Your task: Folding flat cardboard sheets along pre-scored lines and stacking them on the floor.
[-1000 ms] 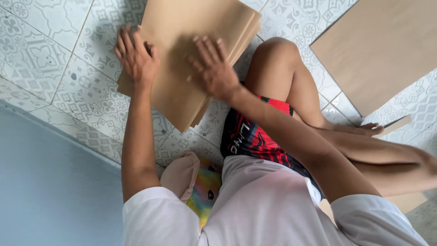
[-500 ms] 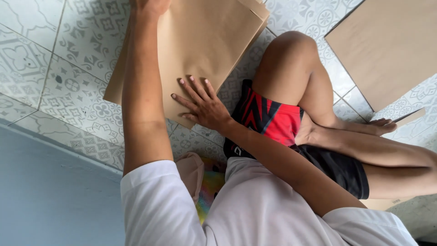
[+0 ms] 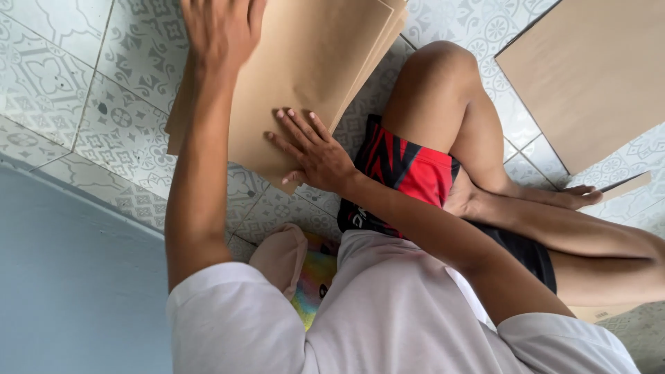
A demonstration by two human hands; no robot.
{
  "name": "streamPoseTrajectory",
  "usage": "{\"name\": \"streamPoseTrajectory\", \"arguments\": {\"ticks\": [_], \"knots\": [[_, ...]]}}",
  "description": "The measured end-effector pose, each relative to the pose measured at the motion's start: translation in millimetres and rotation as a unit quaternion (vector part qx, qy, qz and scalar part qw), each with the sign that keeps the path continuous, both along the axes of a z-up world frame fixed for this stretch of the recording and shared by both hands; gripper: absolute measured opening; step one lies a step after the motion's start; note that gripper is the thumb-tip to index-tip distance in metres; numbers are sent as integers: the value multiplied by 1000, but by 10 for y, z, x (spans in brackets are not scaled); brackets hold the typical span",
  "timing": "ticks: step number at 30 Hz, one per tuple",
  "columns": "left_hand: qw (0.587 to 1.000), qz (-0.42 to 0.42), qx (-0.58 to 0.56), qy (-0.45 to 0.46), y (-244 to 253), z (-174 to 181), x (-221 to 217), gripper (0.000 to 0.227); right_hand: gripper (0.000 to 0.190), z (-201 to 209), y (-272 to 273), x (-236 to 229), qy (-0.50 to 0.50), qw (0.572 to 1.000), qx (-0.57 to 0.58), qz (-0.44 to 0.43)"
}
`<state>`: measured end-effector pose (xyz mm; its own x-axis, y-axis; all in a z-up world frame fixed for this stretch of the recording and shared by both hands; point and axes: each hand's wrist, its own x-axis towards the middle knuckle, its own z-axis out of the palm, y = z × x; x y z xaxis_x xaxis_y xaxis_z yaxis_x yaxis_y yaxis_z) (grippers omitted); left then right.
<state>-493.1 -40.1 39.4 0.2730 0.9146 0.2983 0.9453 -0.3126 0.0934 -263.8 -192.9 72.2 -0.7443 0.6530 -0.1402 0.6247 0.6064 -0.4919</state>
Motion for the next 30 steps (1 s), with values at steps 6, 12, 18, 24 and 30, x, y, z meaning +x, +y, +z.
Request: {"name": "streamPoseTrajectory", "arguments": {"ticks": [6, 12, 18, 24, 30], "knots": [[943, 166, -276, 85, -803, 526, -219, 71, 91, 358, 738, 310, -195, 981, 7, -22], [977, 151, -146, 28, -1100, -77, -449, 74, 103, 82, 1076, 719, -195, 973, 8, -120], [984, 142, -107, -26, -1079, -209, -366, 68, 106, -328, 1042, 742, -154, 978, 39, -134], [961, 182, -201, 42, -891, 10, -241, 78, 107, -310, 1176, 700, -113, 978, 50, -168], [965, 159, -202, 52, -851, 486, -119, 76, 77, 534, 853, 971, 11, 975, 114, -190]]}}
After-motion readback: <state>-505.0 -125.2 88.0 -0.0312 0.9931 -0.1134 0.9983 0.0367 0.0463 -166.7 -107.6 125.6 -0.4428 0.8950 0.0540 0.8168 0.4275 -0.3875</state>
